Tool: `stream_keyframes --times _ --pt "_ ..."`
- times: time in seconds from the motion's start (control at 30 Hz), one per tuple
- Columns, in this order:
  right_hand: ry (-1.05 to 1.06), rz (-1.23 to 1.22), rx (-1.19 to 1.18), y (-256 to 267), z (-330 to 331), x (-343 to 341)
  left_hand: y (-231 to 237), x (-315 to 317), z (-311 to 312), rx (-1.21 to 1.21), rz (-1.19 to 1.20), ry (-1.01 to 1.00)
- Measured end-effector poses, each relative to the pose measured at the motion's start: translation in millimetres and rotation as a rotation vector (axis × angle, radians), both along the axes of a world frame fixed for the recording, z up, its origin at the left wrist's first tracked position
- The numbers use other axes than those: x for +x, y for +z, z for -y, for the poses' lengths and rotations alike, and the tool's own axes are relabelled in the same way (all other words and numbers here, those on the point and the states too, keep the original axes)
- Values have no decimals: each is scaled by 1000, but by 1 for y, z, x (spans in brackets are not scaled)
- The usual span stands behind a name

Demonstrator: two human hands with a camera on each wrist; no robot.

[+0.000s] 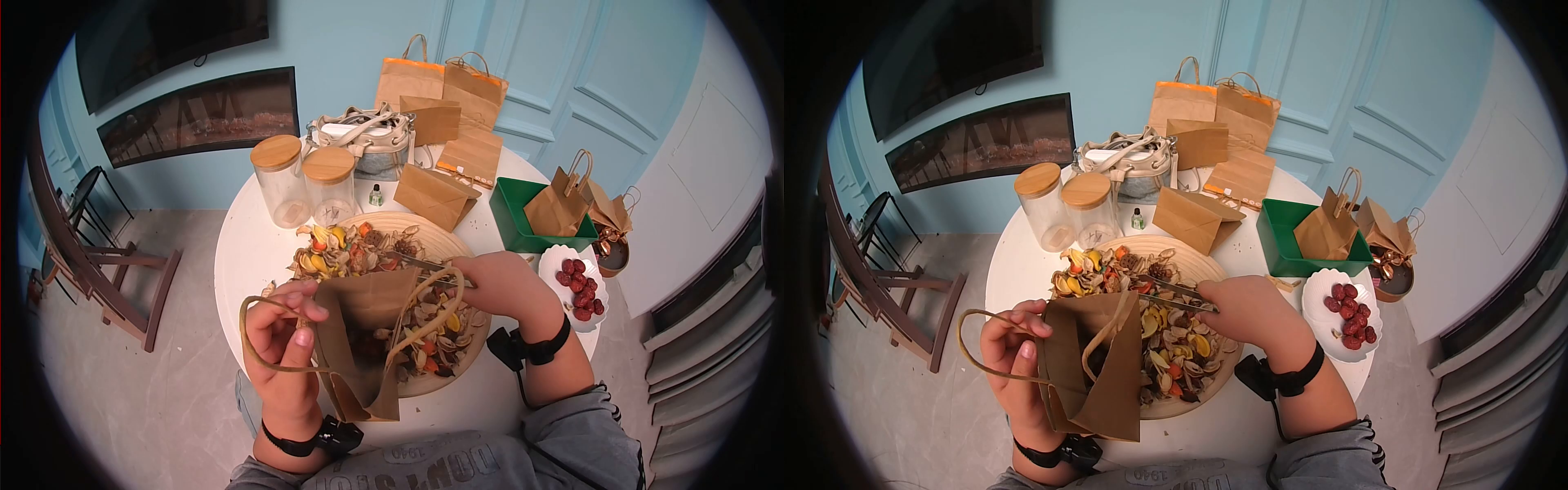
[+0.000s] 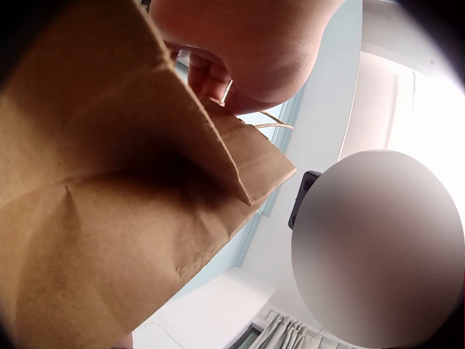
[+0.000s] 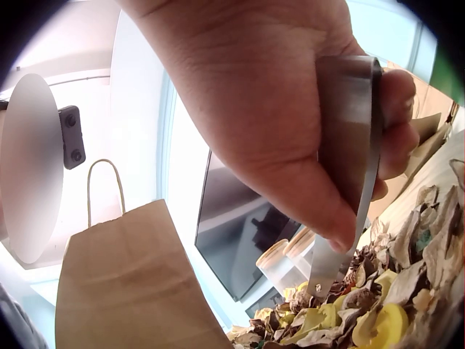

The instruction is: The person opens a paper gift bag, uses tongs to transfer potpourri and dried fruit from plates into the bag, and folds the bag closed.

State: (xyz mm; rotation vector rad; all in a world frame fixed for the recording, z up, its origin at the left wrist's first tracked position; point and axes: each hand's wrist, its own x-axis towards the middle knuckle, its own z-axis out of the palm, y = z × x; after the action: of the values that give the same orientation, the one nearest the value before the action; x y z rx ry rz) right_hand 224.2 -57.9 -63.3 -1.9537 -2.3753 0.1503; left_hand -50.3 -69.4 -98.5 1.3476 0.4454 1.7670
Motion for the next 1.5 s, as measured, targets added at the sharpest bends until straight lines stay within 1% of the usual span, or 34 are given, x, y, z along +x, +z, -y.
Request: stream_keyframes --times 0.57,0.83,1.03,1.5 --pt "18 -46 -11 -2 0 0 -1 -1 -1 -10 3 -4" --pt "-7 -25 -72 3 0 -6 0 -1 -1 10 -3 -7" --pt "10 -52 -67 -5 -1 -5 0 -1 -1 17 4 -12" --pt "14 -44 -117 -2 -2 -12 2 0 0 9 10 0"
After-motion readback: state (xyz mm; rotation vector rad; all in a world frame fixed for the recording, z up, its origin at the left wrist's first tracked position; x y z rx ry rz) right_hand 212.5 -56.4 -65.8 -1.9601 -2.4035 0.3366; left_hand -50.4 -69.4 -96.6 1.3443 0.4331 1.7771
